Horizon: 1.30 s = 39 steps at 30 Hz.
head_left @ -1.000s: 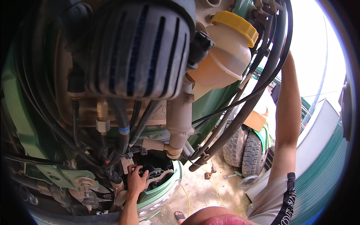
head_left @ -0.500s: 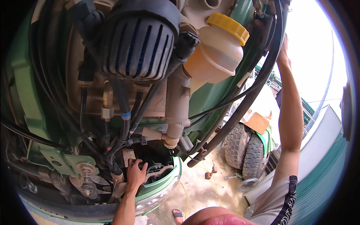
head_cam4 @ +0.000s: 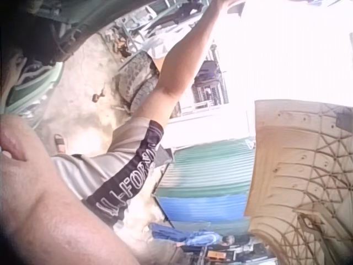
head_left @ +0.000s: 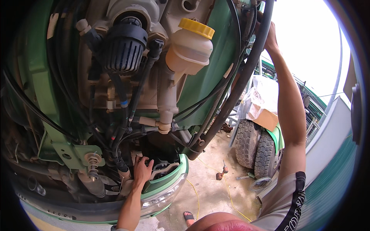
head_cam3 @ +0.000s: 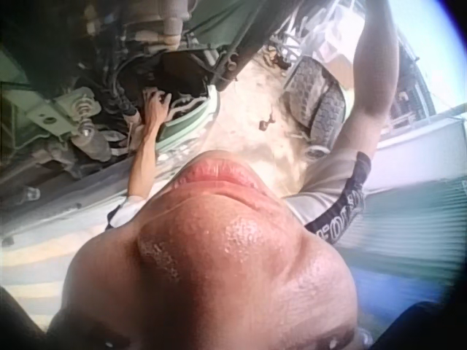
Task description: The person manipulates wires and connectors at the front of a green truck cabin, then moves to the door and uses a screwdriver to work on a component near the steps.
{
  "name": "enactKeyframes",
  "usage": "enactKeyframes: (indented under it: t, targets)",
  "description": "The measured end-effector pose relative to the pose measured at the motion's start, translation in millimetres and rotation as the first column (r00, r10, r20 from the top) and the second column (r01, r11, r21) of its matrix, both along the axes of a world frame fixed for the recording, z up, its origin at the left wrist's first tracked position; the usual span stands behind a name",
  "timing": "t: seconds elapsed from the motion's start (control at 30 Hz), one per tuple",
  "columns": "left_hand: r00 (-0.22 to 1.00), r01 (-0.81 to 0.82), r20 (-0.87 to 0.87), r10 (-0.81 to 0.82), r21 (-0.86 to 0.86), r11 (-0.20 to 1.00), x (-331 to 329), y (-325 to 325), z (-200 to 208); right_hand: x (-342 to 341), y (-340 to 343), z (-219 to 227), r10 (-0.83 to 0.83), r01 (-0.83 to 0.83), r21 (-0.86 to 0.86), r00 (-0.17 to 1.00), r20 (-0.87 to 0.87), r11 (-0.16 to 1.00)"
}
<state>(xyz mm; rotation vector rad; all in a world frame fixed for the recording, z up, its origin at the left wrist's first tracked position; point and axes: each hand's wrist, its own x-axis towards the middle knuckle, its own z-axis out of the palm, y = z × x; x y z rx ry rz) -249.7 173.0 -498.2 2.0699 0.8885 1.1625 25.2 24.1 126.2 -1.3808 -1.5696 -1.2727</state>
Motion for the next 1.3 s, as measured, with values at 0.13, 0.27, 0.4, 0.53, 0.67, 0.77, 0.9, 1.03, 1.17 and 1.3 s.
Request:
enactKeyframes:
  t: [0.13,0.27,0.4,0.53,0.67,0.77,0.9,1.03,1.17,1.3]
  targets:
    - [0.998,-0.055,0.041,0.054,0.031,0.998,-2.0,-3.1,0.3,-3.4,6.7,0.3,0.077,-0.078,-0.025,0.996,-0.050,0.997]
    - [0.991,-0.094,0.105,0.088,0.051,0.994,-5.3,-4.1,2.6,-32.9,-8.4,-12.9,0.233,-0.235,0.020,0.944,-0.234,0.972]
    - [0.994,-0.090,0.065,0.087,0.037,0.995,-4.6,-3.6,1.6,-54.3,-16.3,-14.9,0.077,-0.075,0.030,0.996,-0.047,0.997]
    - [0.993,-0.121,0.013,0.121,0.032,0.992,-1.4,-5.0,0.9,-49.4,-3.3,-12.3,-0.062,0.021,0.267,0.987,0.145,0.963]
    - [0.991,-0.134,0.023,0.133,0.042,0.990,-3.9,-6.4,3.7,-40.9,5.9,-3.3,0.035,-0.085,0.324,0.987,0.156,0.942]
    - [0.989,-0.148,0.017,0.147,0.072,0.986,-6.2,-8.6,6.1,-41.2,6.9,-4.4,0.051,-0.048,0.264,0.999,-0.005,0.963]
    - [0.990,-0.141,0.018,0.140,0.064,0.988,-3.1,-10.3,2.4,-35.2,1.5,1.6,-0.070,0.041,0.188,0.986,0.151,0.981]
    - [0.989,-0.148,0.018,0.147,0.054,0.988,-4.0,-10.1,3.2,-32.4,1.3,11.5,-0.119,0.111,0.078,0.987,0.108,0.991]
    - [0.984,-0.176,0.022,0.175,0.064,0.982,-4.8,-8.9,3.3,-30.8,1.2,8.0,0.061,-0.069,0.061,0.990,0.128,0.996]
    - [0.988,-0.156,-0.002,0.156,0.045,0.987,-2.5,-7.0,2.5,-30.9,0.6,6.6,-0.021,0.022,-0.007,0.988,0.152,1.000]
